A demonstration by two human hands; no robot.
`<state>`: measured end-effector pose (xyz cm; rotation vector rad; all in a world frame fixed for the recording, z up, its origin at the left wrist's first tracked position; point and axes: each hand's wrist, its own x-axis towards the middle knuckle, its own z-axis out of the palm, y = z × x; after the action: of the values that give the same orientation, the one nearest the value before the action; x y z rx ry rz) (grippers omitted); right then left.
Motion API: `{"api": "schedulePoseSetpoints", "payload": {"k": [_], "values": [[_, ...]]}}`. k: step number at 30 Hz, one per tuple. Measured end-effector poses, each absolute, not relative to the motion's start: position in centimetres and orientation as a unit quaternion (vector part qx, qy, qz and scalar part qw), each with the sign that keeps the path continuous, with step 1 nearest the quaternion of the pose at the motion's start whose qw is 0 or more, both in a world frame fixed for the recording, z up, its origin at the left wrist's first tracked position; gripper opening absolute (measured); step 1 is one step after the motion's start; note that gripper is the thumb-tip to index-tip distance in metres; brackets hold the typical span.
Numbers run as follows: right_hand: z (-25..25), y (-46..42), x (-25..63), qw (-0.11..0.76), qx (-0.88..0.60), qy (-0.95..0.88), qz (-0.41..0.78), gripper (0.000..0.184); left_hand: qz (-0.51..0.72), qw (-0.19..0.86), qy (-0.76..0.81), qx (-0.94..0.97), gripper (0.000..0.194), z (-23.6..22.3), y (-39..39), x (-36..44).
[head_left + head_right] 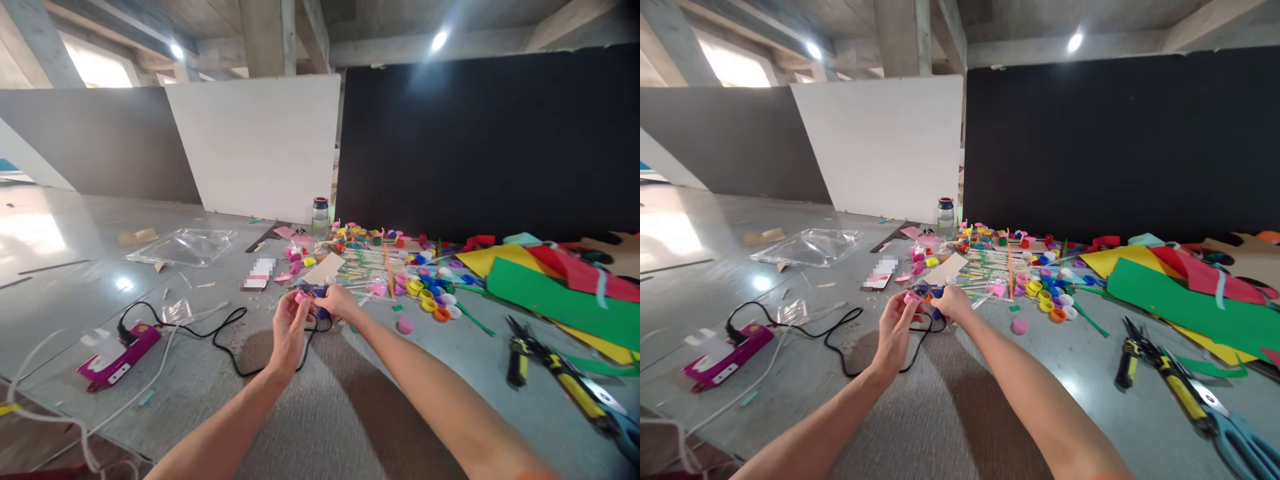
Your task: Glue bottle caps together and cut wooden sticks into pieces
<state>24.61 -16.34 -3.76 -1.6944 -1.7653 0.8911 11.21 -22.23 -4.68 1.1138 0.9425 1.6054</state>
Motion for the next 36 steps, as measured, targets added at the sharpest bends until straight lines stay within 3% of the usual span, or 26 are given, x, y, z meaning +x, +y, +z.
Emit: {"api": "schedulePoseSetpoints", "payload": {"k": [6, 12, 16, 22, 27, 29, 34, 36], "values": [[-4.1, -17.5, 24.5, 0.338, -0.601, -0.573, 0.443, 0.035, 0.679, 0.447, 0.347, 0.467, 0.028, -3.5, -23.6, 11.4], [-2.6, -21.3, 26.2, 0.504, -0.555, -0.518, 0.411, 0.023, 0.663, 0.405, 0.308, 0.55, 0.025, -3.3, -26.2, 11.1], [-1.2, -25.3, 28.7, 0.572, -0.496, -0.499, 0.421, 0.032, 0.634, 0.409, 0.263, 0.601, 0.026, -4.4, -26.9, 11.2], [-0.4, -30.3, 32.5, 0.601, -0.431, -0.463, 0.489, 0.026, 0.606, 0.469, 0.281, 0.577, 0.023, -4.5, -27.0, 12.3], [0.3, -32.4, 34.2, 0.614, -0.355, -0.419, 0.567, 0.03, 0.536, 0.642, 0.323, 0.442, 0.02, -4.4, -25.6, 12.9], [0.5, -32.7, 34.5, 0.614, -0.332, -0.419, 0.581, 0.031, 0.509, 0.667, 0.329, 0.434, 0.021, -3.9, -24.7, 12.7], [0.2, -32.9, 34.8, 0.601, -0.299, -0.412, 0.616, 0.034, 0.467, 0.614, 0.317, 0.552, 0.033, -0.5, -23.2, 13.3], [0.0, -33.0, 34.8, 0.599, -0.298, -0.404, 0.624, 0.035, 0.387, 0.573, 0.279, 0.666, 0.023, 0.9, -23.1, 14.4]]}}
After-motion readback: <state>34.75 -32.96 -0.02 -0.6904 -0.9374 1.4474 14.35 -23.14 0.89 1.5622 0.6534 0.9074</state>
